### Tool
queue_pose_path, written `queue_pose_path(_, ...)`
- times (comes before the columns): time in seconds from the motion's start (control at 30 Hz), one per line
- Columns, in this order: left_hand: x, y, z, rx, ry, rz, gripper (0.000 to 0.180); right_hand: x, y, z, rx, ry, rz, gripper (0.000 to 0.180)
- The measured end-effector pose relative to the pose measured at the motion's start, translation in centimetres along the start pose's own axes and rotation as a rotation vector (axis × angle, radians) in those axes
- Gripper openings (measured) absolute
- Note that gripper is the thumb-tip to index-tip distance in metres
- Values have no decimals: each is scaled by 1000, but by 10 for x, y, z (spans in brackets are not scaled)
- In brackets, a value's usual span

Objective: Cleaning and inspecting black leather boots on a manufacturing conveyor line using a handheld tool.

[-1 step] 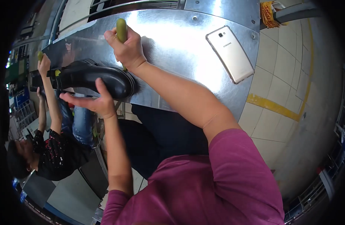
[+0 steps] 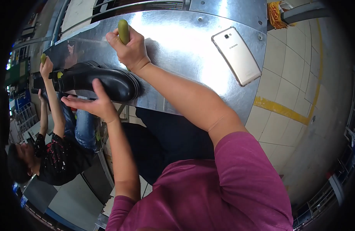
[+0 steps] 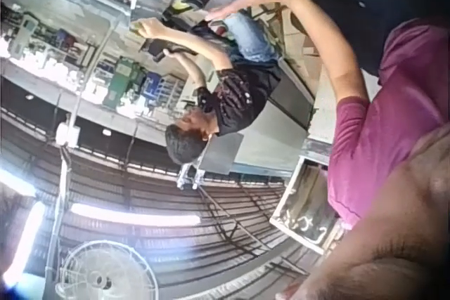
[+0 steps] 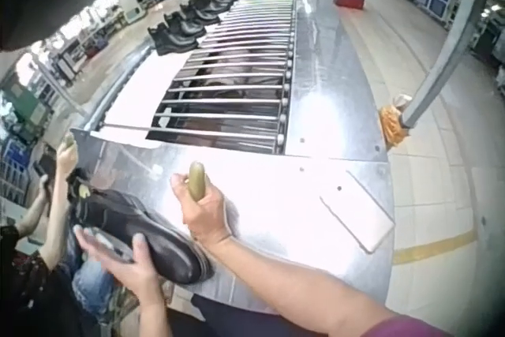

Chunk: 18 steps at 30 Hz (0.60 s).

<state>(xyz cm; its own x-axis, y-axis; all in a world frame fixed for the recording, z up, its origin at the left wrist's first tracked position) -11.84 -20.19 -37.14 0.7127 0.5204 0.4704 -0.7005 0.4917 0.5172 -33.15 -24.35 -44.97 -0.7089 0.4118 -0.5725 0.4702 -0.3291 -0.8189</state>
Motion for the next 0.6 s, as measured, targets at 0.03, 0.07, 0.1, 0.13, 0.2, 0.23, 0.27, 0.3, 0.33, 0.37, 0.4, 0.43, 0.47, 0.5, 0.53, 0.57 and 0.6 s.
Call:
queue_pose_path(0.03,-6,-21,7,354,-12,-149,123,1,-2,2,17,18,3,22)
queue_pose_path(0.07,-8,-32,21,494,17,-243,115,-4,-3,1,6,7,15,22)
queue_pose_path(0.1,-20,-29,27,538,-17,-399,105,-12,0,0,-49,-54,-5,23)
queue_pose_path(0.13,-34,-20,35,577,-45,-557,96,-18,3,-1,-101,-120,-26,26)
queue_pose_path(0.2,-34,-35,34,598,-13,-582,65,-20,0,-1,-121,-133,-39,28)
queue_pose_path(0.23,-34,-36,29,634,-12,-709,59,-16,1,-1,-132,-124,-47,28)
queue_pose_path(0.27,-32,-37,23,668,-11,-836,54,-12,1,-1,-142,-115,-54,28)
queue_pose_path(0.3,-39,-48,2,911,-19,-1029,50,-10,0,0,-139,-117,-52,28)
queue_pose_path(0.33,-43,-34,-4,975,-10,-1196,57,-8,1,-2,-147,-114,-47,27)
queue_pose_path(0.37,-41,-39,-10,980,26,-1117,60,-11,0,-3,-157,-125,-41,26)
queue_pose_path(0.4,-38,-48,-19,988,64,-1040,64,-14,0,-5,-162,-146,-41,26)
queue_pose_path(0.43,-42,-38,-22,913,38,-1142,66,-12,0,-6,-172,-119,-52,25)
queue_pose_path(0.47,-44,-36,-25,903,38,-1226,69,-9,1,-7,-183,-93,-64,24)
queue_pose_path(0.5,-46,-40,-27,914,65,-1257,69,-11,2,-5,-197,-108,-57,23)
queue_pose_path(0.53,-46,-44,-29,935,94,-1285,69,-12,4,-5,-208,-125,-73,23)
queue_pose_path(0.57,-45,-46,-26,904,102,-1265,68,-13,4,-2,-199,-128,-60,24)
queue_pose_path(0.6,-44,-49,-28,901,146,-1222,63,-14,4,-1,-191,-132,-48,24)
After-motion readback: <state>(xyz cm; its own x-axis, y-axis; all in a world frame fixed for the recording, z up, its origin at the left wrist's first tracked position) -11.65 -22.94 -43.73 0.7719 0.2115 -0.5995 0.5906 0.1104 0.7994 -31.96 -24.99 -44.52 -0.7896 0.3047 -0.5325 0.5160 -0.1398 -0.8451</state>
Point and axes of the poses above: each hand's wrist, its own z-axis towards the middle knuckle, its own x-axis out of the back of the hand, y = z × x, the point moved 9 cm from there along z, towards the middle knuckle, and after that the axes turned 1 degree about -x, right-handed, at the moved point
